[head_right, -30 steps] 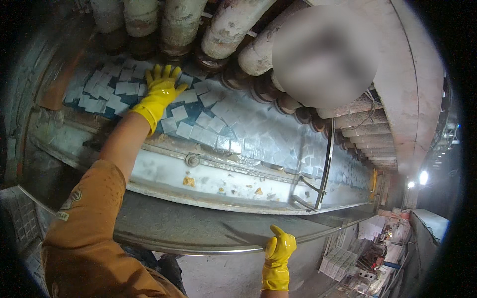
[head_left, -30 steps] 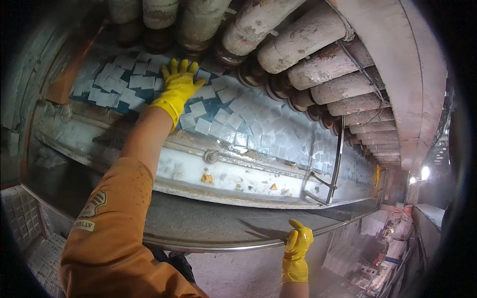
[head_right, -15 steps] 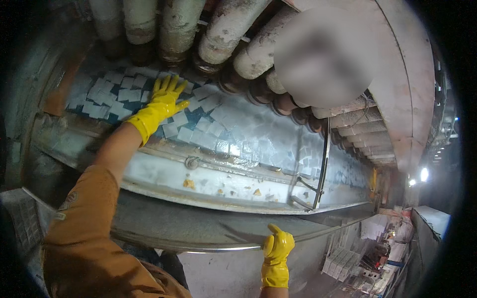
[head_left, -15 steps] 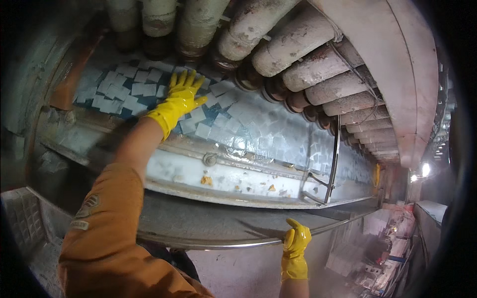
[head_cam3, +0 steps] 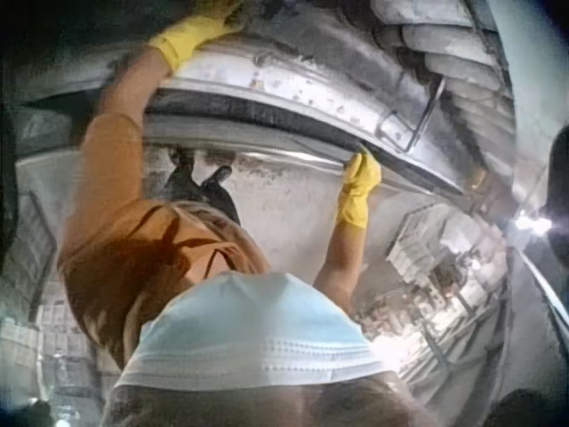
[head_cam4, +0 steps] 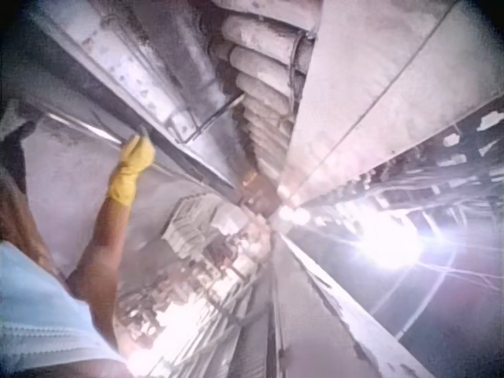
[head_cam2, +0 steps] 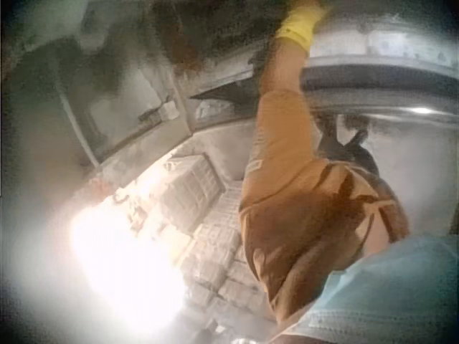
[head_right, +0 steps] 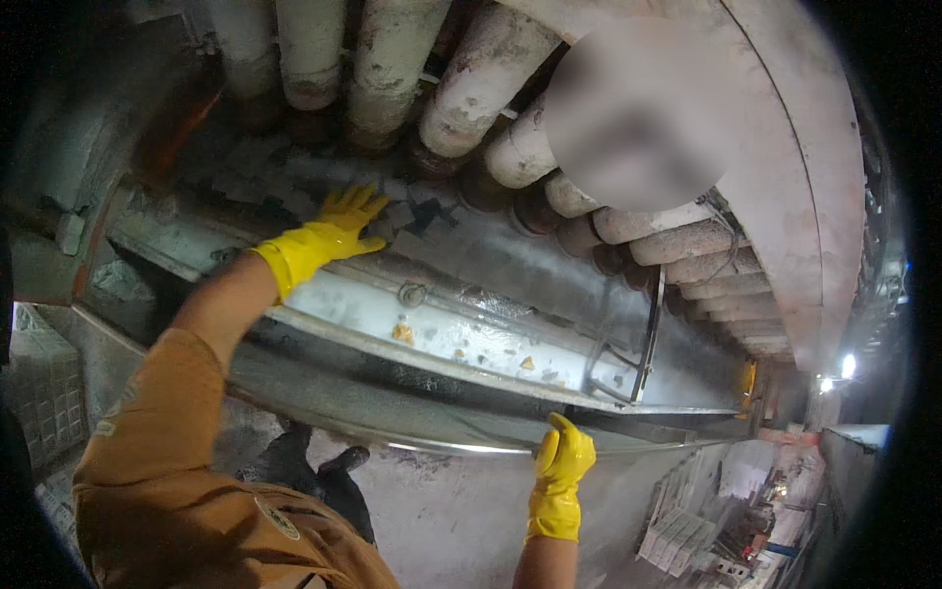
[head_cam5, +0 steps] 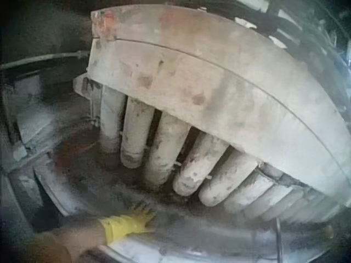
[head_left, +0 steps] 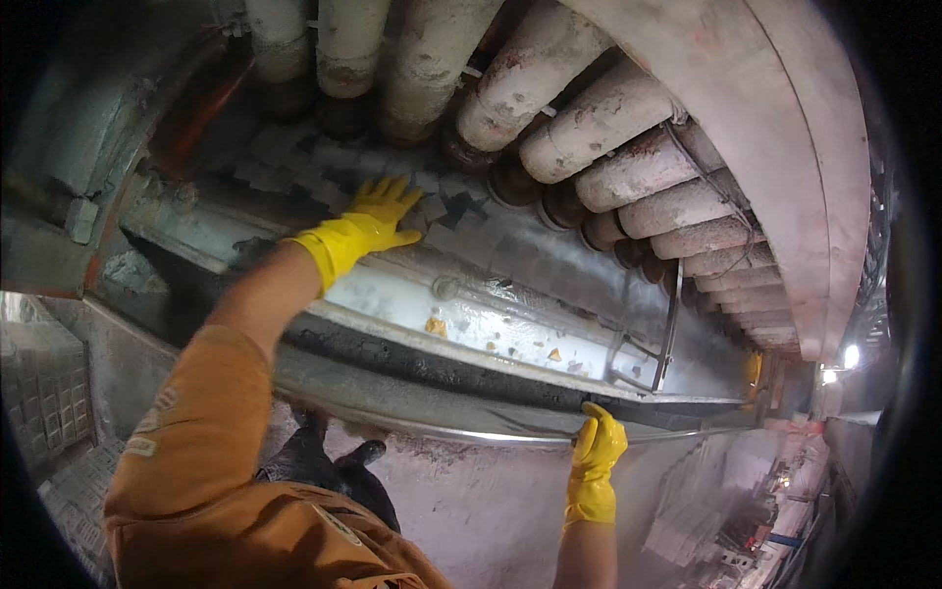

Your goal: The person operates a conveyor belt system, repeatedly opening and closing a metal gate to allow small white rectangular tiles to move along the rollers. They also use a metal tool to adjust or clear items in a nearby basket.

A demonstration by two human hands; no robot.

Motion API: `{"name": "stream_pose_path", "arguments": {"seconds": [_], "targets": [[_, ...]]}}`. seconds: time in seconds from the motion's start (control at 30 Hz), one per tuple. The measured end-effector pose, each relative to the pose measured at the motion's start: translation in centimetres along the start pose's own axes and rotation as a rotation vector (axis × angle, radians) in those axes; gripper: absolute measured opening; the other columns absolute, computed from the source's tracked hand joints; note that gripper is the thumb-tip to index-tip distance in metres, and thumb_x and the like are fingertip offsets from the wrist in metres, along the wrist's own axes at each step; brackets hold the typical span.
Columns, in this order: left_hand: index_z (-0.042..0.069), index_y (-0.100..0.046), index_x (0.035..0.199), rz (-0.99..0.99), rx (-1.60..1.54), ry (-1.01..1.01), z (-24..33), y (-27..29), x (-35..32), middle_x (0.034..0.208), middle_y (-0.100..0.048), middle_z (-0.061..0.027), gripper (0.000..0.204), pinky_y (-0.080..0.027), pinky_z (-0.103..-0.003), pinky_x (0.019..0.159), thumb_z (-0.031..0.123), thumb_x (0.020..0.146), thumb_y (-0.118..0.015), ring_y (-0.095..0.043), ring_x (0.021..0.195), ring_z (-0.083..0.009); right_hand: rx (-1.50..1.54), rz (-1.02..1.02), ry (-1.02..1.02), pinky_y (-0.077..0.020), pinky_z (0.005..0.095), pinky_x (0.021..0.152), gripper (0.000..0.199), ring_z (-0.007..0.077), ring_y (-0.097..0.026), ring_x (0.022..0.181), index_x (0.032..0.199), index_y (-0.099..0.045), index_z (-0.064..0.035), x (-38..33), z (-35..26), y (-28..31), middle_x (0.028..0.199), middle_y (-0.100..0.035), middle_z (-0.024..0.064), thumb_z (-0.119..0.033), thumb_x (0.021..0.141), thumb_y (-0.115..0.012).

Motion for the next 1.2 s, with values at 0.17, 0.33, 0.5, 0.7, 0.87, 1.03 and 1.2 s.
{"name": "stream_pose_path", "arguments": {"seconds": [0.17, 0.33, 0.5, 0.7, 0.87, 1.03, 1.2], "targets": [[0.014, -0.036, 0.161, -0.013, 0.166, -0.106, -3.1, 10.9, -10.0, 0.168, -0.023, -0.0244, 0.082, -0.022, -0.055, 0.125, 0.044, 0.092, -0.069, -0.025, 0.154, -0.0454, 0.037, 0.044, 0.015, -0.0523, 0.0424, 0.072, 0.032, 0.0312, -0.068, 0.075, 0.102, -0.077, -0.013, 1.2, -0.4, 1.5, 0.085, -0.074, 0.0069, -0.037, 0.103, -0.056], [0.012, -0.047, 0.154, 0.141, 0.121, 0.202, -12.9, 19.7, -25.2, 0.161, -0.041, -0.0209, 0.073, -0.033, -0.049, 0.121, 0.038, 0.091, -0.074, -0.042, 0.146, -0.04, -0.009, 0.121, 0.067, -0.0521, 0.0426, 0.069, 0.028, 0.0319, -0.067, 0.074, 0.101, -0.077, -0.0143, 1.1, -0.9, 2.0, 0.082, -0.072, 0.0079, -0.035, 0.102, -0.059], [0.008, -0.061, 0.14, 0.406, -0.058, 0.493, -24.8, 17.3, -37.6, 0.129, -0.069, -0.0194, 0.056, -0.05, -0.042, 0.102, 0.039, 0.095, -0.072, -0.065, 0.12, -0.0365, 0.087, 0.134, 0.02, -0.0521, 0.0436, 0.065, 0.028, 0.0343, -0.067, 0.07, 0.098, -0.076, -0.0123, 2.0, -1.3, 1.7, 0.076, -0.07, 0.0122, -0.036, 0.101, -0.062], [0.013, -0.073, 0.12, 0.494, 0.103, 0.805, -25.8, 16.9, -38.1, 0.116, -0.074, -0.015, 0.052, -0.053, -0.046, 0.093, 0.056, 0.091, -0.068, -0.069, 0.11, -0.0361, -0.018, 0.137, 0.048, -0.0528, 0.0474, 0.07, 0.034, 0.0371, -0.068, 0.076, 0.102, -0.073, -0.0131, 1.7, -0.2, 0.0, 0.079, -0.071, 0.0131, -0.043, 0.103, -0.057], [0.013, -0.074, 0.112, 0.66, 0.023, 0.795, -25.6, 17.8, -38.5, 0.111, -0.075, -0.016, 0.047, -0.054, -0.05, 0.09, 0.054, 0.09, -0.066, -0.069, 0.107, -0.04, 0.122, 0.045, -0.118, -0.0539, 0.0371, 0.062, 0.042, 0.025, -0.07, 0.063, 0.113, -0.071, -0.0088, 3.1, -0.1, 0.1, 0.083, -0.076, 0.0118, -0.048, 0.102, -0.061], [0.012, -0.074, 0.114, 0.612, 0.056, 0.847, -26.5, 19.3, -36.5, 0.114, -0.074, -0.0169, 0.049, -0.053, -0.05, 0.092, 0.054, 0.09, -0.066, -0.068, 0.109, -0.0404, 0.486, -0.192, -0.751, -0.0518, 0.0324, 0.049, 0.05, 0.0168, -0.066, 0.062, 0.122, -0.065, -0.0048, 6.5, 5.2, -3.9, 0.083, -0.076, 0.0101, -0.049, 0.101, -0.062], [0.012, -0.074, 0.117, 0.52, 0.061, 0.893, -27.8, 21.0, -33.5, 0.118, -0.073, -0.0181, 0.051, -0.052, -0.051, 0.095, 0.056, 0.091, -0.064, -0.066, 0.113, -0.0419, 0.397, -0.299, -0.877, -0.0544, 0.0344, 0.049, 0.051, 0.0184, -0.069, 0.071, 0.121, -0.064, -0.004, 9.9, 5.7, -5.1, 0.09, -0.076, 0.0125, -0.05, 0.1, -0.062]]}}
Point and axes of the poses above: each hand's wrist, its own x-axis towards the middle knuckle, its own y-axis out of the back of the hand, z = x × y, the point moved 9 cm from there along x, towards the middle knuckle
